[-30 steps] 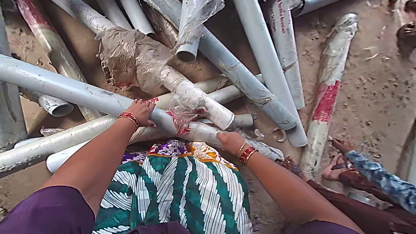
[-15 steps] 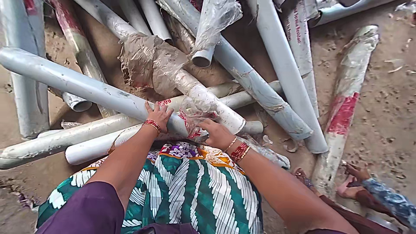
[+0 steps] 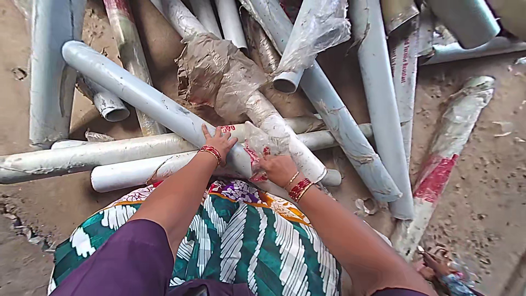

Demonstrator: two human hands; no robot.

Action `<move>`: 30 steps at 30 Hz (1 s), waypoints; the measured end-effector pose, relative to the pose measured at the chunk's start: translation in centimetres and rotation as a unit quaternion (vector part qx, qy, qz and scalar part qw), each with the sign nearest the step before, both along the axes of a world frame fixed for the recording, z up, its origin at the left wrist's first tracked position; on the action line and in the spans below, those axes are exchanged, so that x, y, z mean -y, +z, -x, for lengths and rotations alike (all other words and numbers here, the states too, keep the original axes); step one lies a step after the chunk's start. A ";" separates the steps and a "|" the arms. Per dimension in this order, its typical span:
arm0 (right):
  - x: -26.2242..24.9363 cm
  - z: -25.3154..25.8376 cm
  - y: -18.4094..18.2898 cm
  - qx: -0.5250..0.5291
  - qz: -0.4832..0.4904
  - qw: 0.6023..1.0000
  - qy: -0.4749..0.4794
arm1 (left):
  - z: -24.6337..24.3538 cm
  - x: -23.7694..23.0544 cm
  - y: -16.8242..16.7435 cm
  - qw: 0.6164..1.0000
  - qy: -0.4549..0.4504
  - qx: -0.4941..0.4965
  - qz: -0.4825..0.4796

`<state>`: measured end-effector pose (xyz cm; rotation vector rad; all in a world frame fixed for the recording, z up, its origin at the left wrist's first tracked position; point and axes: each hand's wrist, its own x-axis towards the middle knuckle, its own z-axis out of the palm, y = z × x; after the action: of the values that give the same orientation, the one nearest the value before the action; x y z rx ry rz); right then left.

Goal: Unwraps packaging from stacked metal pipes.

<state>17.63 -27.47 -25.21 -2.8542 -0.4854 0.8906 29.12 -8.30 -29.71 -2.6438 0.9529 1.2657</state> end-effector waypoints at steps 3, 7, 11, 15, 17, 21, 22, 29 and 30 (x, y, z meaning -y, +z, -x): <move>1.8 2.4 2.6 0.051 0.013 0.998 -0.042 | -0.7 -0.5 -0.2 1.000 0.015 -0.003 0.004; 11.9 9.2 9.3 0.143 -0.031 0.980 -0.132 | -2.1 0.2 -0.8 1.000 0.018 0.006 -0.013; 17.2 16.2 13.3 0.081 0.057 0.975 -0.198 | -2.1 0.9 -0.8 0.999 0.034 0.006 -0.030; 12.9 13.1 10.3 0.133 -0.046 0.970 -0.199 | 0.3 -0.3 -0.5 0.998 0.062 0.026 -0.015; 8.4 8.8 7.4 0.139 -0.135 0.969 -0.154 | 1.0 -0.8 0.2 0.998 0.062 0.020 -0.019; -0.5 -0.5 4.1 0.021 -0.149 0.986 -0.072 | 2.9 -0.5 0.8 0.998 0.050 0.042 -0.022; -1.7 -2.5 3.4 -0.017 -0.111 0.991 -0.077 | 3.5 -0.4 0.6 0.997 0.045 0.059 -0.012; 2.4 -1.8 -0.3 -0.217 0.122 0.956 -0.155 | 4.5 0.4 1.5 0.996 0.003 0.077 -0.038; 3.3 -0.6 -0.2 -0.202 0.117 0.959 -0.162 | 4.4 0.6 1.6 0.997 0.001 0.073 -0.040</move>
<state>18.24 -30.82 -25.44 -2.7090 0.1390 1.4874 24.68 -8.92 -28.06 -2.6343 0.8597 1.0706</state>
